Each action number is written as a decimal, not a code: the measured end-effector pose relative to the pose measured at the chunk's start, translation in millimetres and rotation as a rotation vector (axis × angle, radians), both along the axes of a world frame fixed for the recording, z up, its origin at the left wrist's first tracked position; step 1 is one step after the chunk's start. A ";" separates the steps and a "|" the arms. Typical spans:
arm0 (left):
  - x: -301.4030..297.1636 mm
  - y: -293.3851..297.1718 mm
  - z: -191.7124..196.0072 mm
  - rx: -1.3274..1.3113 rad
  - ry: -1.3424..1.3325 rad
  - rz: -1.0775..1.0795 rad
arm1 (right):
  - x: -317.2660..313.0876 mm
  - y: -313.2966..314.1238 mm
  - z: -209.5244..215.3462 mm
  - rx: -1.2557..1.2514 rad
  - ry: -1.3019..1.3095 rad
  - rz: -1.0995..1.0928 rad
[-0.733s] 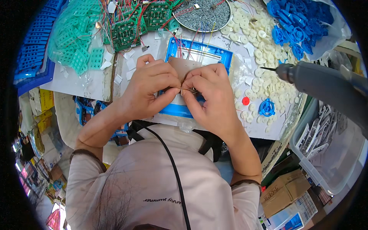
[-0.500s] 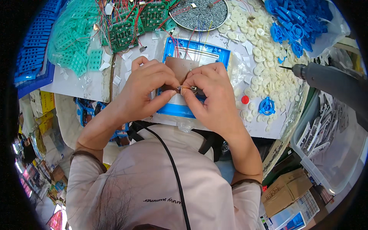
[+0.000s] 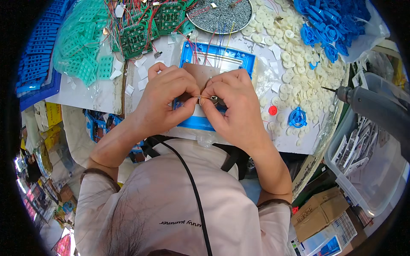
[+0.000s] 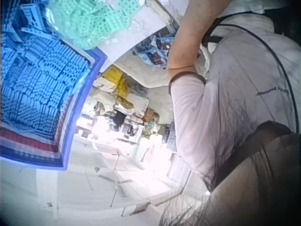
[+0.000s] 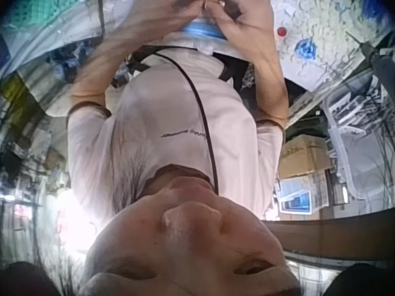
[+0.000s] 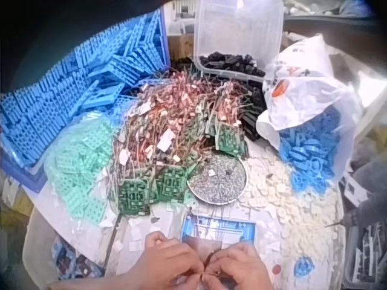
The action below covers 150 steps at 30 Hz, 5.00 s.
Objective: Assembling electronic toy components by placing circuit boards and wiring into plastic housings and securing them with an electric screwdriver.
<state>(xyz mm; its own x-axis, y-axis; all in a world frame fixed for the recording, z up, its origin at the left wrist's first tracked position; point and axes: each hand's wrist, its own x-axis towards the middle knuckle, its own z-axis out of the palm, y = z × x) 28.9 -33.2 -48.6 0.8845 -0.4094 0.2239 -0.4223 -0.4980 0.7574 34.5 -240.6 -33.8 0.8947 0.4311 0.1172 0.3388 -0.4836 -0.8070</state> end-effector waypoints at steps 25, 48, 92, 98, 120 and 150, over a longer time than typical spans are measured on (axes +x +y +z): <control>-2.5 7.0 -1.1 -0.038 -0.037 0.026 | 0.1 3.0 3.1 -0.013 0.007 -0.023; -10.5 -1.2 6.0 -0.023 -0.151 -0.025 | -28.6 5.5 10.5 -0.035 -0.083 -0.153; -12.9 7.9 17.2 0.126 0.191 -0.096 | -13.7 6.8 -17.6 -0.286 -0.578 0.282; -15.3 7.8 11.8 0.096 0.166 -0.077 | -15.3 7.9 -17.6 -0.273 -0.568 0.265; -63.6 52.5 0.0 0.033 0.216 0.068 | -36.7 8.8 6.9 -0.526 -0.337 0.344; -28.9 -11.4 7.4 -0.139 0.081 -0.236 | -72.3 -36.0 12.5 -0.067 -0.061 -0.089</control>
